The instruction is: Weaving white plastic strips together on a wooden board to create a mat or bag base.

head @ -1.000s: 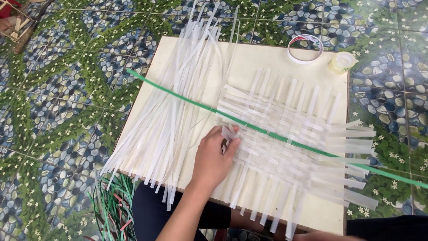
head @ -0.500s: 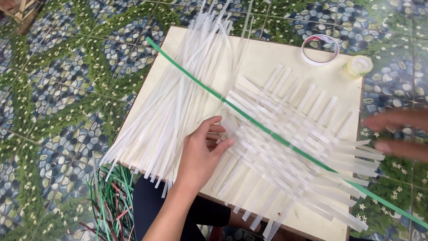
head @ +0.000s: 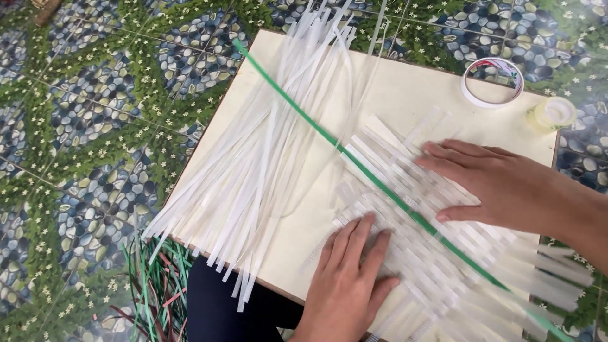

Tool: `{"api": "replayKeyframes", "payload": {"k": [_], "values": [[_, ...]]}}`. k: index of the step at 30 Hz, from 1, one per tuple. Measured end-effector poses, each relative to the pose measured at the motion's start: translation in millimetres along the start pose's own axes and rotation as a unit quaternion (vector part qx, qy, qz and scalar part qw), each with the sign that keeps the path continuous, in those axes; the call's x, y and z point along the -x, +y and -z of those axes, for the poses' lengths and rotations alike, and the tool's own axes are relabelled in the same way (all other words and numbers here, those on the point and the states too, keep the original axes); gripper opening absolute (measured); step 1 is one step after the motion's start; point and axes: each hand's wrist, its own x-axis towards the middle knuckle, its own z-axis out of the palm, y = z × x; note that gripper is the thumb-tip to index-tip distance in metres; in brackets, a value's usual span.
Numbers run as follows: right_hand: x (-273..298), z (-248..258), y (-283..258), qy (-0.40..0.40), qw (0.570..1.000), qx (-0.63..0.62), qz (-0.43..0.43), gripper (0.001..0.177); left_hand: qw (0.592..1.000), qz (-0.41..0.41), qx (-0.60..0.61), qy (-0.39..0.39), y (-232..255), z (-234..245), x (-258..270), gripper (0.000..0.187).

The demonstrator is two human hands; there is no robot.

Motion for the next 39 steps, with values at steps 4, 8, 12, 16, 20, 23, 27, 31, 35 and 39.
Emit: {"api": "replayKeyframes", "payload": {"k": [4, 8, 12, 16, 20, 23, 27, 31, 35, 39], "values": [[8.8, 7.2, -5.2, 0.017, 0.997, 0.071, -0.032, 0.089, 0.999, -0.031, 0.037, -0.019, -8.8, 7.8, -7.2, 0.042], [1.6, 15.9, -12.2, 0.082, 0.984, 0.091, -0.129, 0.064, 0.998, -0.025, 0.058, -0.023, -11.1, 11.1, -10.6, 0.034], [-10.6, 10.3, -1.7, 0.176, 0.984, 0.034, 0.009, 0.078, 0.998, 0.001, 0.057, -0.010, -4.9, 7.2, -8.9, 0.035], [-12.2, 1.8, 1.8, 0.124, 0.991, 0.044, -0.028, 0.074, 0.996, 0.063, -0.046, 0.032, -3.0, 4.2, -1.6, 0.050], [-9.6, 2.7, -1.3, 0.140, 0.986, 0.086, -0.041, 0.072, 0.994, 0.092, -0.043, 0.040, -2.7, 1.8, 1.0, 0.058], [-9.2, 9.2, -5.4, 0.145, 0.986, 0.077, -0.033, 0.071, 0.993, 0.094, -0.058, 0.040, -2.1, -2.2, 2.3, 0.057], [-11.3, 13.9, -6.3, 0.098, 0.989, 0.087, -0.067, 0.080, 0.994, 0.092, -0.057, 0.033, -2.7, -3.7, 2.5, 0.057], [-11.0, 11.3, -2.9, 0.118, 0.981, 0.138, -0.061, 0.076, 0.989, 0.085, -0.111, 0.046, -2.8, -4.5, 2.2, 0.061], [-6.0, 7.9, -3.6, 0.128, 0.976, 0.161, -0.077, 0.072, 0.988, 0.080, -0.123, 0.041, -2.8, -2.0, 1.2, 0.063], [-1.9, 1.8, -1.9, 0.163, 0.965, 0.197, -0.065, 0.073, 0.988, 0.088, -0.125, 0.025, -3.7, -3.2, 0.6, 0.069]]}}
